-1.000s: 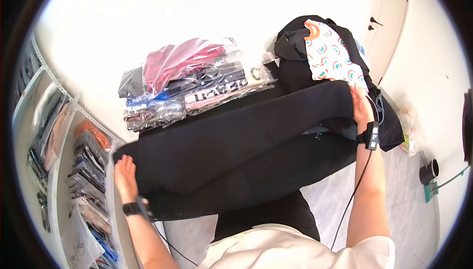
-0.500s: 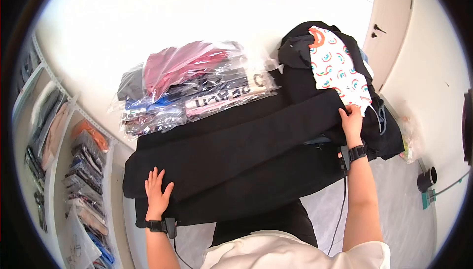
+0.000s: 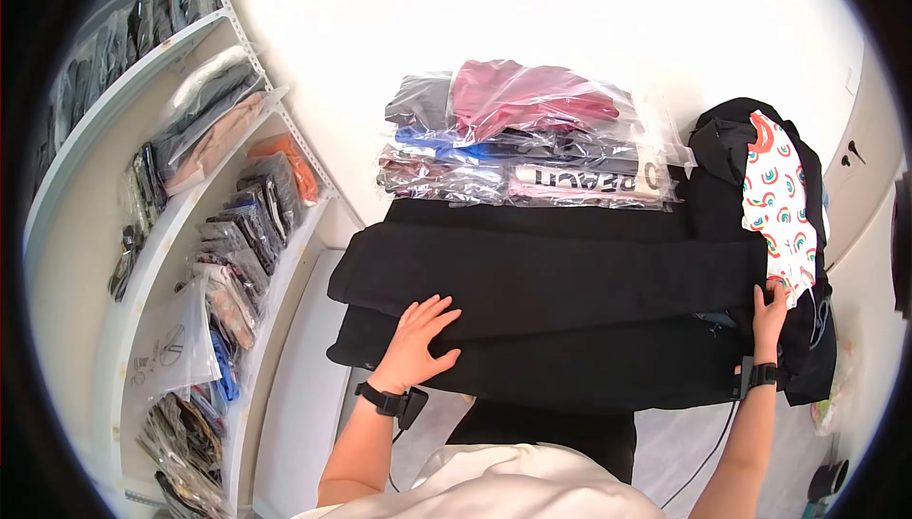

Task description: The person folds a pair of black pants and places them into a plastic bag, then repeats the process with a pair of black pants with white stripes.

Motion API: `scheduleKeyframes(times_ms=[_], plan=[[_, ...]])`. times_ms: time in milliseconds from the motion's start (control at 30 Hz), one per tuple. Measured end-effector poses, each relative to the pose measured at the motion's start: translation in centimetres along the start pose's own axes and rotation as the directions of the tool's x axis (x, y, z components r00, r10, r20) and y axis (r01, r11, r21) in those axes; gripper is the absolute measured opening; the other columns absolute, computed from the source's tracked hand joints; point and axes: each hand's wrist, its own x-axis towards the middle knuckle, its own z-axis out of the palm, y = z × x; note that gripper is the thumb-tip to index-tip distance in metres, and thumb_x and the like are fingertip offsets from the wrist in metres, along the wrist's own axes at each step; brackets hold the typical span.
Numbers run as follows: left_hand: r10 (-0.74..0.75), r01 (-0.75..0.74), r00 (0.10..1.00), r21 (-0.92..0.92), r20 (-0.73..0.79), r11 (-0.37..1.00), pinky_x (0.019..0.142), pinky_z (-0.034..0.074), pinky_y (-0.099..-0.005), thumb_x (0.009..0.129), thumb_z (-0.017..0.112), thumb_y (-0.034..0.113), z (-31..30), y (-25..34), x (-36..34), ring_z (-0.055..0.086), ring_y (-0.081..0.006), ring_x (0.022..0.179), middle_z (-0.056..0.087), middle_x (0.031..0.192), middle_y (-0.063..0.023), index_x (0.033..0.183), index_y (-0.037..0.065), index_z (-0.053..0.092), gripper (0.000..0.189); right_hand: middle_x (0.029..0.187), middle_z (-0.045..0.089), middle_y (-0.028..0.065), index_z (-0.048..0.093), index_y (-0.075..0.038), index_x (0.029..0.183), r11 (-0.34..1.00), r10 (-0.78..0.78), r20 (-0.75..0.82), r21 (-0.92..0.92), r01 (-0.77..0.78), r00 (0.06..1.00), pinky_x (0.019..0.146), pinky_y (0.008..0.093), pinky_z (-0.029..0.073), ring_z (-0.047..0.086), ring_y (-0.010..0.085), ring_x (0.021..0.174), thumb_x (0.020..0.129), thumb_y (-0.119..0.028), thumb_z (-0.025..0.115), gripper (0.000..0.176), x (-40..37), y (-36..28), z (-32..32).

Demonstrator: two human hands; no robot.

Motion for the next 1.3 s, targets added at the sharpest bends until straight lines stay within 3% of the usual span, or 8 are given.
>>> scheduleKeyframes(times_ms=[200, 300, 467, 533, 733, 933, 1200, 1300], plan=[[0.045, -0.035, 0.995, 0.12, -0.087, 0.992, 0.109, 0.036, -0.0441, 0.072, 0.068, 0.009, 1.2, -0.5, 0.6, 0.05, -0.0298, 0.126, 0.057, 0.131, -0.0119, 0.124, 0.008, 0.06, 0.052, 0.078, 0.049, 0.0082, 0.049, 0.001, 0.093, 0.981, 0.139, -0.057, 0.142, -0.13, 0.989, 0.064, 0.0304, 0.044, 0.048, 0.017, 0.069, 0.094, -0.023, 0.061, 0.027, 2.0, -0.7, 0.2], [0.119, -0.097, 0.985, 0.174, -0.122, 0.98, 0.101, 0.043, -0.0418, 0.069, 0.061, -0.001, 1.2, 0.0, 1.5, 0.056, -0.0303, 0.117, 0.061, 0.125, -0.0117, 0.12, 0.007, 0.062, 0.051, 0.079, 0.05, -0.0004, 0.054, -0.004, 0.094, 0.817, 0.347, 0.052, 0.473, -0.329, 0.936, 0.043, 0.0204, 0.038, 0.046, 0.0066, 0.061, 0.095, -0.027, 0.061, 0.024, 4.8, -4.4, -2.8], [0.195, -0.125, 0.95, 0.275, -0.242, 0.953, 0.092, 0.05, -0.0407, 0.064, 0.055, -0.011, -0.6, 0.0, 2.5, 0.062, -0.0327, 0.107, 0.065, 0.116, -0.0136, 0.113, 0.006, 0.065, 0.053, 0.08, 0.055, -0.003, 0.058, -0.003, 0.095, 0.549, 0.378, 0.082, 0.782, -0.294, 0.922, 0.064, 0.0202, 0.041, 0.05, 0.0037, 0.07, 0.096, -0.025, 0.061, 0.022, 8.7, -4.7, -7.7], [0.221, -0.111, 0.914, 0.316, -0.339, 0.942, 0.092, 0.05, -0.0428, 0.062, 0.055, -0.012, -3.0, 2.3, 2.8, 0.062, -0.0338, 0.106, 0.065, 0.115, -0.0143, 0.111, 0.004, 0.065, 0.052, 0.086, 0.061, 0.0012, 0.06, -0.001, 0.1, 0.607, 0.381, 0.102, 0.723, -0.332, 0.919, 0.065, 0.0216, 0.044, 0.055, 0.0071, 0.074, 0.095, -0.025, 0.063, 0.025, 9.6, 0.3, -8.4], [0.359, -0.374, 0.925, 0.137, 0.124, 0.917, 0.106, 0.037, -0.0467, 0.067, 0.07, 0.007, -0.9, 7.7, 1.2, 0.048, -0.0318, 0.127, 0.057, 0.129, -0.0139, 0.117, 0.005, 0.062, 0.051, 0.094, 0.066, 0.0087, 0.062, 0.006, 0.105, 0.597, 0.625, -0.048, 0.672, -0.438, 0.779, 0.073, 0.0258, 0.05, 0.062, 0.014, 0.081, 0.092, -0.028, 0.066, 0.037, 6.9, 10.1, -7.8], [0.149, -0.154, 0.983, 0.044, 0.11, 0.987, 0.111, 0.031, -0.0491, 0.086, 0.068, 0.03, 2.0, 6.2, -0.6, 0.043, -0.0331, 0.133, 0.054, 0.136, -0.0157, 0.127, 0.004, 0.058, 0.05, 0.111, 0.065, 0.0156, 0.062, 0.007, 0.114, 0.242, 0.705, 0.333, 0.717, -0.654, 0.627, 0.09, 0.0323, 0.051, 0.065, 0.023, 0.1, 0.088, -0.032, 0.07, 0.048, 1.2, 7.3, -7.0], [-0.072, 0.144, 0.963, 0.266, -0.261, 0.953, 0.106, 0.035, -0.0498, 0.09, 0.062, 0.025, 0.0, -4.1, -1.5, 0.046, -0.0387, 0.126, 0.054, 0.131, -0.0216, 0.126, 0.002, 0.055, 0.044, 0.126, 0.059, 0.0141, 0.053, 0.007, 0.127, 0.333, 0.646, 0.33, 0.689, -0.644, 0.688, 0.098, 0.0327, 0.046, 0.058, 0.0233, 0.113, 0.09, -0.029, 0.068, 0.053, -2.6, 5.9, -5.7], [-0.182, 0.497, 0.763, 0.382, -0.621, 0.779, 0.096, 0.041, -0.0499, 0.094, 0.056, 0.024, -1.8, -7.4, -1.9, 0.053, -0.043, 0.113, 0.059, 0.12, -0.024, 0.118, -0.003, 0.058, 0.036, 0.126, 0.059, 0.0142, 0.053, 0.009, 0.127, 0.467, 0.653, 0.229, 0.628, -0.622, 0.722, 0.095, 0.0314, 0.046, 0.059, 0.0227, 0.111, 0.094, -0.028, 0.063, 0.051, -3.1, 6.3, -5.0]])
